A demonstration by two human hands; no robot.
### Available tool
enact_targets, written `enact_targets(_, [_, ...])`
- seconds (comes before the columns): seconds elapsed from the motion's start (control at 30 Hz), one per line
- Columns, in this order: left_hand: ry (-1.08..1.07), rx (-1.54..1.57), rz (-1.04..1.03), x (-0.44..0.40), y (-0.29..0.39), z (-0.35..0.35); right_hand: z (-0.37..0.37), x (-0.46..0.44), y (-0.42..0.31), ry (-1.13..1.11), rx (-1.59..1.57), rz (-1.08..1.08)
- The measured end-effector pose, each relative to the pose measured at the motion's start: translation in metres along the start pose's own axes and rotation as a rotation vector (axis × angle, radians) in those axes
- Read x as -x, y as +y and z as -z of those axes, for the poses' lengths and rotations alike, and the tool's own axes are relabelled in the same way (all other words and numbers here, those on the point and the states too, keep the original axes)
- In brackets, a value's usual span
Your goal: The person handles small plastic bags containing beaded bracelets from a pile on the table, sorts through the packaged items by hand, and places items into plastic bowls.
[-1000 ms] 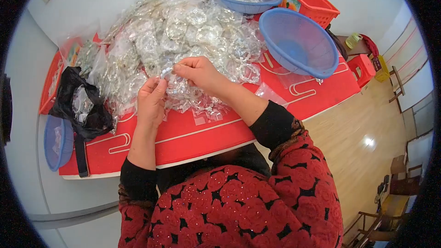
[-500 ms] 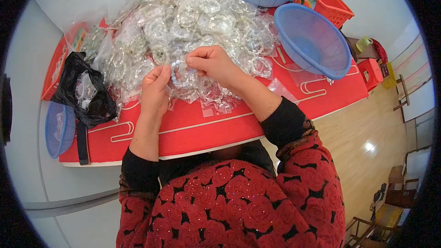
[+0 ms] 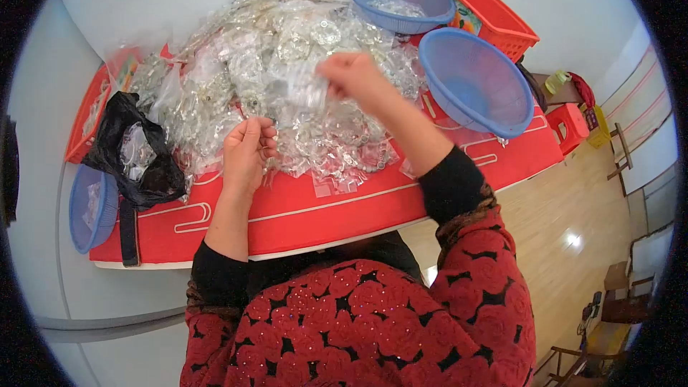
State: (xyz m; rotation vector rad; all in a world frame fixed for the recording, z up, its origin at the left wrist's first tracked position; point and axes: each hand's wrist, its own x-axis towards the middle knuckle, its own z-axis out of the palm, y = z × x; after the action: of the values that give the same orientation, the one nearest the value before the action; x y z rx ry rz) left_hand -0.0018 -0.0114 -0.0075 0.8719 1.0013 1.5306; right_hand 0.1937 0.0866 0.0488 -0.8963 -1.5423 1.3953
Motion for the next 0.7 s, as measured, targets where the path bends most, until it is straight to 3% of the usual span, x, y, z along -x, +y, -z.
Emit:
enact_targets(0.03, [0.035,0.003,-0.005,0.001,0.000,-0.001,0.011,-0.013,-0.008,0.107,-0.100,0.030])
enact_targets(0.1, [0.052,-0.003,-0.015,0.001,-0.001,-0.001,0.060,-0.060,-0.010,0.106,-0.443,0.165])
enact_targets(0.17, [0.068,-0.016,-0.042,0.000,-0.003,0.000,0.089,-0.090,-0.029,0.267,-0.676,0.044])
enact_targets(0.27, [0.089,-0.035,-0.116,-0.005,-0.002,0.006,0.094,-0.090,-0.037,0.249,-0.552,-0.105])
enact_targets(0.37, [0.125,-0.042,-0.160,-0.006,-0.002,0.010,0.042,-0.039,-0.028,0.223,-0.310,0.113])
enact_targets(0.47, [0.186,-0.121,-0.187,-0.004,0.003,0.006,0.023,0.004,-0.006,0.116,-0.119,0.004])
enact_targets(0.57, [0.209,-0.301,-0.224,-0.001,0.004,0.005,0.034,0.039,0.008,0.126,0.160,0.156])
enact_targets(0.7, [0.210,-0.502,-0.396,-0.005,-0.005,0.008,0.067,0.095,-0.009,0.099,0.776,0.219])
